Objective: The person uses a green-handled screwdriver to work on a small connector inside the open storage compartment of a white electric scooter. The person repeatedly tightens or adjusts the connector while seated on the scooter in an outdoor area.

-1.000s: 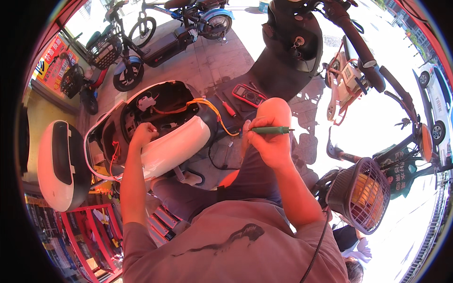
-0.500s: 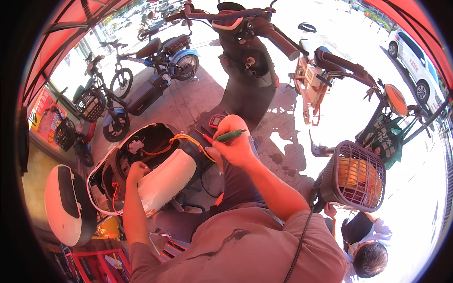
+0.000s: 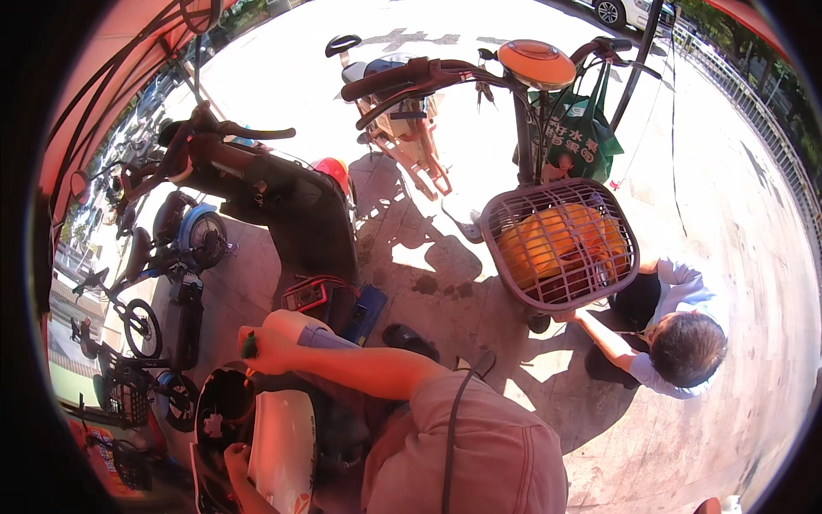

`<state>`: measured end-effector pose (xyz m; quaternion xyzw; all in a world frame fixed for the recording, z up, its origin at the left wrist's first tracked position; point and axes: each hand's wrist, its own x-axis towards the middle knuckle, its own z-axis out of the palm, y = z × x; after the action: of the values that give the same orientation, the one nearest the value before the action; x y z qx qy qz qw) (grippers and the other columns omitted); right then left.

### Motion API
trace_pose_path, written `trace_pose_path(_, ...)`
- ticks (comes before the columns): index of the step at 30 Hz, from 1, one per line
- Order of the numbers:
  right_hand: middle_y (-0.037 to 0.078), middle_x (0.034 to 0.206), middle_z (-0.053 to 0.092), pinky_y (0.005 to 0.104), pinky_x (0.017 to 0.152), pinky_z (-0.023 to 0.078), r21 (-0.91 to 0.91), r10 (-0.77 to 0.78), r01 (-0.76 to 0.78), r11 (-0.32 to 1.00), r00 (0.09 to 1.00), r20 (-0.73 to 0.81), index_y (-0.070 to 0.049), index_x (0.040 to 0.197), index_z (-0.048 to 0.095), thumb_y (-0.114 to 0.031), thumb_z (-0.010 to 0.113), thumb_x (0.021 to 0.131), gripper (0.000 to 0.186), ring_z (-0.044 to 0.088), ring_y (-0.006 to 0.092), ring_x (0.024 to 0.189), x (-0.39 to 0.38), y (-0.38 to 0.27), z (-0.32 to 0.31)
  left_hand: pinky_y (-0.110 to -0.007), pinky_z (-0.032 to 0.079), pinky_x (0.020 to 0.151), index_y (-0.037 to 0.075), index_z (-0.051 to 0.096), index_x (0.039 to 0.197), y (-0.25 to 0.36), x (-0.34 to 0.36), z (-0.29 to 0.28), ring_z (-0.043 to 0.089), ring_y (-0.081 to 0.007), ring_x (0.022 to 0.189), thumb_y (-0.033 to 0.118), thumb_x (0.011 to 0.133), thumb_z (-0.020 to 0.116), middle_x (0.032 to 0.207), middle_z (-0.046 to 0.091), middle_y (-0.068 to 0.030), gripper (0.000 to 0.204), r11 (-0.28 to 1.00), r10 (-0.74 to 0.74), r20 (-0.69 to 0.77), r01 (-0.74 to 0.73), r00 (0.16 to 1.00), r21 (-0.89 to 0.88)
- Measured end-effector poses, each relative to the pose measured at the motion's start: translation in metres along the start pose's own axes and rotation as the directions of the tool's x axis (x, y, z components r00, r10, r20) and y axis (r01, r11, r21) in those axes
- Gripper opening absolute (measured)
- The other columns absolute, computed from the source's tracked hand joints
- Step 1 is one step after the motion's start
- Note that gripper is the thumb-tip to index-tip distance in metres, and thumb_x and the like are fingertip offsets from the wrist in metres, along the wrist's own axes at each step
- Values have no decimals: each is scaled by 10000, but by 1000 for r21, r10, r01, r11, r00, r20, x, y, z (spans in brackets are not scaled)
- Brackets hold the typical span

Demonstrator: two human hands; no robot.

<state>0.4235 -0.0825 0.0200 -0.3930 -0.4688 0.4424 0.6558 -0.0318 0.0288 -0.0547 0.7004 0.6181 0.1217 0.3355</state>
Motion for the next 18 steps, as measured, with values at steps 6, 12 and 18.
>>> trace_pose_path(6,56,764,623,358,619,483,-25,-170,169,985,984,-57,-85,932,576,-18,698,779,207,635,200,682,5,16,6,-266,507,674,-73,725,997,-5,-2,-8,641,-121,727,14,864,731,832,712,-46,158,982,-113,71,122,991,-147)
trace_pose_path(12,83,809,663,385,659,528,-31,-123,122,992,991,-58,-96,945,597,-20,698,756,227,699,260,761,6,23,-13,-270,512,676,-78,731,1034,5,5,-9,637,-120,733,17,889,703,863,715,-43,175,991,-80,112,91,990,-95)
trace_pose_path(18,111,837,676,402,674,528,-179,-113,99,979,991,-69,-96,935,606,-34,680,733,224,702,299,792,-1,-3,-21,-283,521,666,-80,735,1037,-8,19,-13,648,-134,739,20,903,679,868,720,-50,177,991,-95,121,105,988,-78)
